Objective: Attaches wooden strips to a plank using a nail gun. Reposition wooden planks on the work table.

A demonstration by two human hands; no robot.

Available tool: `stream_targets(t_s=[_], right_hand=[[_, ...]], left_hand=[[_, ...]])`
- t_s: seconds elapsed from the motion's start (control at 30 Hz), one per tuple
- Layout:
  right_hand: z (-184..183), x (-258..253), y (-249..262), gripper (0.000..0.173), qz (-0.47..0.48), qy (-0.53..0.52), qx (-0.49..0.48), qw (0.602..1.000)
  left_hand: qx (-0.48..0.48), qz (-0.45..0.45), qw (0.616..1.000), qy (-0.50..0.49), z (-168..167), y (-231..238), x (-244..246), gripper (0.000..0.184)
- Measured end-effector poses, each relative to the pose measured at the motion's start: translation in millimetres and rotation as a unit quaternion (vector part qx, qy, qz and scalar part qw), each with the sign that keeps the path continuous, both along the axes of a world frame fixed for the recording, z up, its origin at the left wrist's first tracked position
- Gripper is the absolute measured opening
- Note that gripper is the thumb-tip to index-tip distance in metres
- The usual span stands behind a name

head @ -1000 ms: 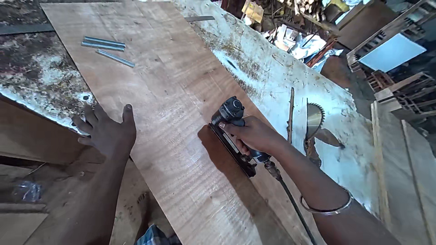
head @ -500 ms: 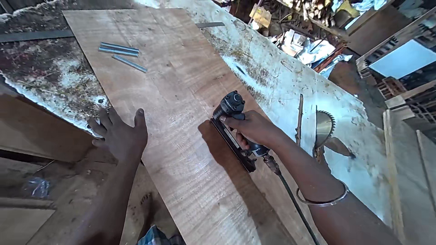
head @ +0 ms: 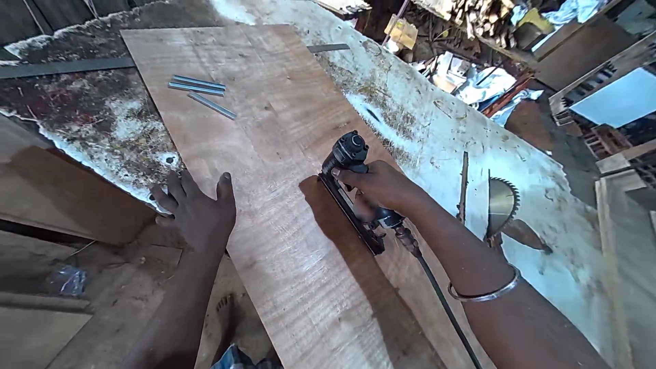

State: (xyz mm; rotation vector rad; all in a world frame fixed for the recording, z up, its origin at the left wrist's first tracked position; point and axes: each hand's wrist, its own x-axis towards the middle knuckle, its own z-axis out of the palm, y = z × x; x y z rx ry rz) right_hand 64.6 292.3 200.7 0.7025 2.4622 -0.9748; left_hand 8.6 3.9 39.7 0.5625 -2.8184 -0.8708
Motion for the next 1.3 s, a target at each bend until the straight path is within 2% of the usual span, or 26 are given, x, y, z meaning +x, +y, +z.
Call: stream_targets(t_s=[0.43, 0.8, 1.3], right_hand=[[3, -48, -8, 0.063, -0.009, 0.0, -0.002, 1.0], [4, -81, -16, 0.063, -0.004, -0.008, 0.004, 1.0], [4, -127, -31, 0.061, -0.007, -0.013, 0.017, 1.0]], left_hand=[[0.003, -0.011, 1.0, 0.012, 0, -2, 3, 0.094], [0.008, -0.011, 0.998, 0.061, 0, -2, 5, 0.091], [0.011, -0.02, 0.992, 0.121, 2, -2, 10, 0.078]])
